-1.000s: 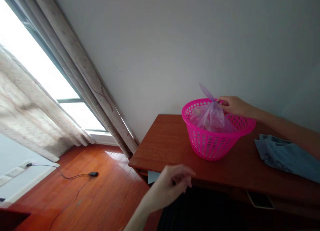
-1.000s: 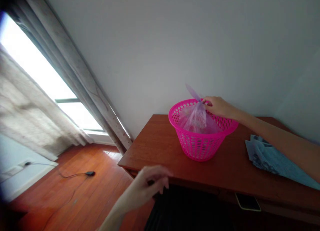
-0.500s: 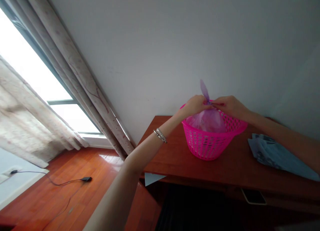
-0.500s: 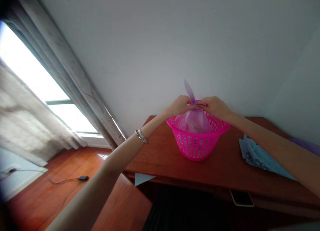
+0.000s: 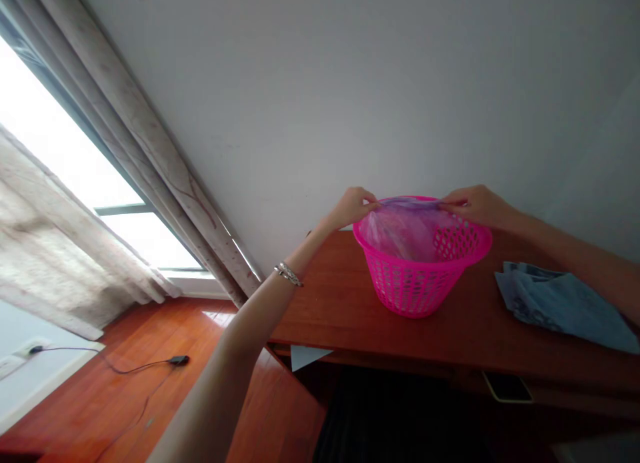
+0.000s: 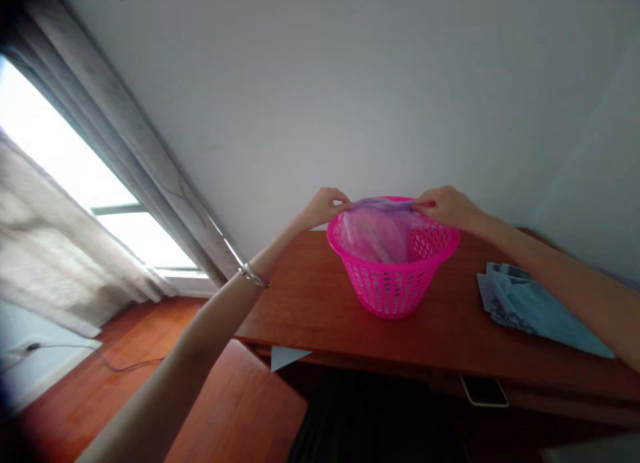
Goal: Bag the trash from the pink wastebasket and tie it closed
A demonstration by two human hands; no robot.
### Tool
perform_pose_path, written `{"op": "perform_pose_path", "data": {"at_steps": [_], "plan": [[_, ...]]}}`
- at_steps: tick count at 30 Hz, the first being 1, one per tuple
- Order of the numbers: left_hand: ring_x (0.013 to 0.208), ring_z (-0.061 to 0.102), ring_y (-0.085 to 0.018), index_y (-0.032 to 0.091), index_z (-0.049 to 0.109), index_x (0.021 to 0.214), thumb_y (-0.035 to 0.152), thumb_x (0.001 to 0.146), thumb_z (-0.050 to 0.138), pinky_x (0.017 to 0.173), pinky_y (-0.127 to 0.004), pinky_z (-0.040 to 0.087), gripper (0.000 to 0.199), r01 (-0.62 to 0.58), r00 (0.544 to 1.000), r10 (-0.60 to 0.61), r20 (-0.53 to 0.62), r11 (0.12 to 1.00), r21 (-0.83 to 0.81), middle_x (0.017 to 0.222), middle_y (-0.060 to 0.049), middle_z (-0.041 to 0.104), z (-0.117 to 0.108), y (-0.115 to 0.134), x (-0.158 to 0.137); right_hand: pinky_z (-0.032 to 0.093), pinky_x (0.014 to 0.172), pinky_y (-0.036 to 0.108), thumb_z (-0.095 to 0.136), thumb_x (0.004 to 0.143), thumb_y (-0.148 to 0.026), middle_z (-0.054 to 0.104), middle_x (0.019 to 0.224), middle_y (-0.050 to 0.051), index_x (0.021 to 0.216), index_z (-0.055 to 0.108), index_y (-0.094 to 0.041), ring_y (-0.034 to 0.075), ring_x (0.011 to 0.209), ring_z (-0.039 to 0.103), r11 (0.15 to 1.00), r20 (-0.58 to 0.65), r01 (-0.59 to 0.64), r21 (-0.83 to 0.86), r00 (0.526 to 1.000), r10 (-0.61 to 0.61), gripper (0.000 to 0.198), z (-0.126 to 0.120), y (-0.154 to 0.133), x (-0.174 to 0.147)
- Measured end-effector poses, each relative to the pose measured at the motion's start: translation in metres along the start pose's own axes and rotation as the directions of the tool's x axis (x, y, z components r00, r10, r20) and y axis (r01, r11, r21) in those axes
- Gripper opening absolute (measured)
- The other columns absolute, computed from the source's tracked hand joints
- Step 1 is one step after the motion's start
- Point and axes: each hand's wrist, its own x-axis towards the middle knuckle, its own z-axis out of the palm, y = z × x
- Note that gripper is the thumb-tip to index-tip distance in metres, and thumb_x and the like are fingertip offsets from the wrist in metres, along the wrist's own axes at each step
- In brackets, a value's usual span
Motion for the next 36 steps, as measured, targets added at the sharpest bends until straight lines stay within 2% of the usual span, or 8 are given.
{"op": "perform_pose_path", "data": {"at_steps": [4,8,11,17,24,30,33,36], "plan": [[0.080,0.068,-0.018,0.012,0.077,0.089,0.022,0.079,0.064,0.079,-0.030,0.052,0.019,0.087,0.996,-0.088,0.010,0.952,-0.294,0.087,-0.009,0.076,-0.008,-0.014,-0.012,0.054,0.071,0.035,0.050,0.085,-0.060,0.073,0.090,0.007,0.101,0.076,-0.020,0.024,0.079,0.068,0.982,-0.056,-0.172,0.084,0.983,0.177,0.050,-0.008,0.016,-0.005],[0.096,0.067,-0.019,0.010,0.062,0.126,0.025,0.082,0.064,0.087,-0.033,0.052,0.046,0.115,0.992,-0.122,0.023,0.836,-0.537,0.110,-0.014,0.071,0.001,0.005,-0.006,0.057,0.085,0.039,0.062,0.078,-0.057,0.063,0.127,0.010,0.138,0.055,-0.023,0.025,0.099,0.067,0.956,-0.137,-0.036,0.291,0.987,0.079,0.069,-0.006,-0.004,-0.003],[0.091,0.066,-0.020,0.009,0.062,0.126,0.031,0.078,0.069,0.084,-0.033,0.051,0.053,0.081,0.996,-0.084,0.011,0.910,-0.406,0.105,-0.013,0.072,0.009,0.028,0.004,0.052,0.097,0.045,0.069,0.072,-0.056,0.050,0.143,0.010,0.144,0.047,-0.026,0.028,0.118,0.059,0.976,-0.138,0.151,0.158,0.982,-0.130,0.081,-0.002,-0.027,0.002],[0.070,0.060,-0.015,0.012,0.077,0.084,0.020,0.076,0.058,0.070,-0.028,0.045,0.022,-0.022,0.999,0.025,0.024,0.994,-0.110,0.074,-0.004,0.071,0.007,0.043,0.007,0.043,0.105,0.047,0.055,0.086,-0.043,0.064,0.125,0.007,0.111,0.072,-0.026,0.026,0.116,0.059,0.923,-0.024,0.360,-0.138,0.930,-0.366,0.035,-0.003,-0.041,0.006],[0.063,0.059,-0.012,0.015,0.065,0.077,0.024,0.080,0.052,0.061,-0.023,0.047,0.016,0.207,0.847,-0.381,-0.371,0.878,-0.431,0.066,-0.002,0.063,-0.011,0.003,-0.004,0.050,0.094,0.038,0.057,0.086,-0.039,0.070,0.108,0.011,0.104,0.072,-0.015,0.021,0.096,0.064,0.977,-0.278,-0.031,0.213,0.956,0.091,0.034,-0.020,-0.004,-0.013],[0.061,0.060,-0.011,0.017,0.053,0.083,0.020,0.078,0.050,0.062,-0.025,0.053,0.007,0.231,0.729,-0.624,-0.281,0.611,-0.757,0.069,0.000,0.060,-0.027,-0.021,-0.027,0.052,0.092,0.039,0.064,0.076,-0.028,0.063,0.124,0.018,0.095,0.067,-0.014,0.025,0.110,0.063,0.604,-0.193,-0.095,0.791,0.898,0.394,0.024,-0.026,0.031,-0.034],[0.080,0.066,-0.016,0.018,0.053,0.102,0.018,0.077,0.050,0.072,-0.029,0.055,0.025,0.219,0.638,-0.617,-0.461,0.720,-0.659,0.090,-0.006,0.066,-0.037,-0.024,-0.033,0.050,0.094,0.043,0.043,0.086,-0.033,0.055,0.132,0.026,0.108,0.064,-0.010,0.027,0.116,0.061,0.520,-0.213,-0.007,0.854,0.908,0.362,0.038,-0.043,0.028,-0.039],[0.109,0.060,-0.022,0.021,0.049,0.119,0.019,0.077,0.054,0.091,-0.037,0.051,0.042,0.143,0.644,-0.293,-0.707,0.954,-0.265,0.118,-0.012,0.061,-0.052,-0.008,-0.037,0.047,0.096,0.044,0.035,0.090,-0.036,0.057,0.129,0.027,0.120,0.060,-0.007,0.026,0.116,0.062,0.564,-0.278,0.044,0.825,0.900,0.336,0.048,-0.068,0.006,-0.038]]}}
